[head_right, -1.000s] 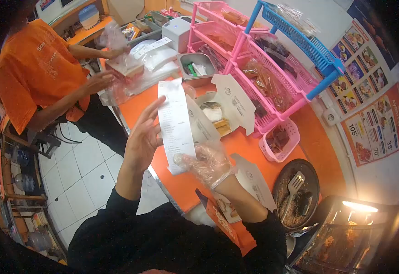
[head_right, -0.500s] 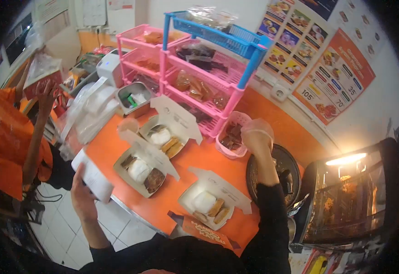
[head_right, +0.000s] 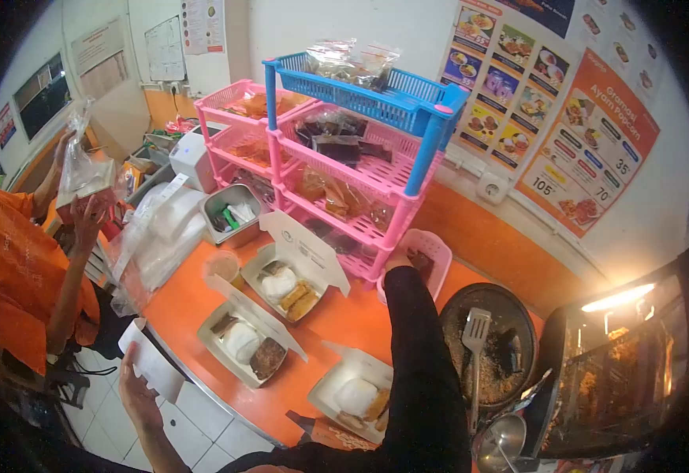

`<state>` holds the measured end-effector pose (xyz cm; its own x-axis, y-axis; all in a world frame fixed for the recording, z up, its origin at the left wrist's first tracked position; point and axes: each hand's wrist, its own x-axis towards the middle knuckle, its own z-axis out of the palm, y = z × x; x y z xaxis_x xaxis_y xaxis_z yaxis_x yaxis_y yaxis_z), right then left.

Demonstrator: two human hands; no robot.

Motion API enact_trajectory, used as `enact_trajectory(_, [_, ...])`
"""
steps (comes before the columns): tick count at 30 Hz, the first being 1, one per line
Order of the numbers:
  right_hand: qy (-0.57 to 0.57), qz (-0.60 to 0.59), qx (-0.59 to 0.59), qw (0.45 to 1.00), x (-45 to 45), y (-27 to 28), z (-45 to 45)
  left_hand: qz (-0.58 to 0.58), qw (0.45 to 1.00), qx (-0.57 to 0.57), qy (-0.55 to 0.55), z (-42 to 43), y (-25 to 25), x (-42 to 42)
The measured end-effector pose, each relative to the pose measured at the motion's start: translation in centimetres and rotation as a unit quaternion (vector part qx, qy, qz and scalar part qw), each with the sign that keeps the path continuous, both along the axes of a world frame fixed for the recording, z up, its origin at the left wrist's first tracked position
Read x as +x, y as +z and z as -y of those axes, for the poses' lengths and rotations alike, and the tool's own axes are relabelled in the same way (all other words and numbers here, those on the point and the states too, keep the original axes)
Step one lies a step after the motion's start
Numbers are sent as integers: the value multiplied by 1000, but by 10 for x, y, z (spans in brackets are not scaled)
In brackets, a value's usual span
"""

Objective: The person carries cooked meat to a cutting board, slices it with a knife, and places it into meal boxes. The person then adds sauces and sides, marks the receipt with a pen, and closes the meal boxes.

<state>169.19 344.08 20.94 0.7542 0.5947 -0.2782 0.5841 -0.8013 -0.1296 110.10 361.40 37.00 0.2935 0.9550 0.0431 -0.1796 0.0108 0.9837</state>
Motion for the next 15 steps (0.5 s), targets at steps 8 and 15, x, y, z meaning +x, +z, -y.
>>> enact_trajectory(8, [-2, 10, 29, 1000, 11, 3, 8, -2, 1000, -12, 8, 4, -7, 4])
enact_trajectory(15, [-72, -104, 400, 908, -31, 46, 69, 13, 998, -6, -54, 14, 14, 18])
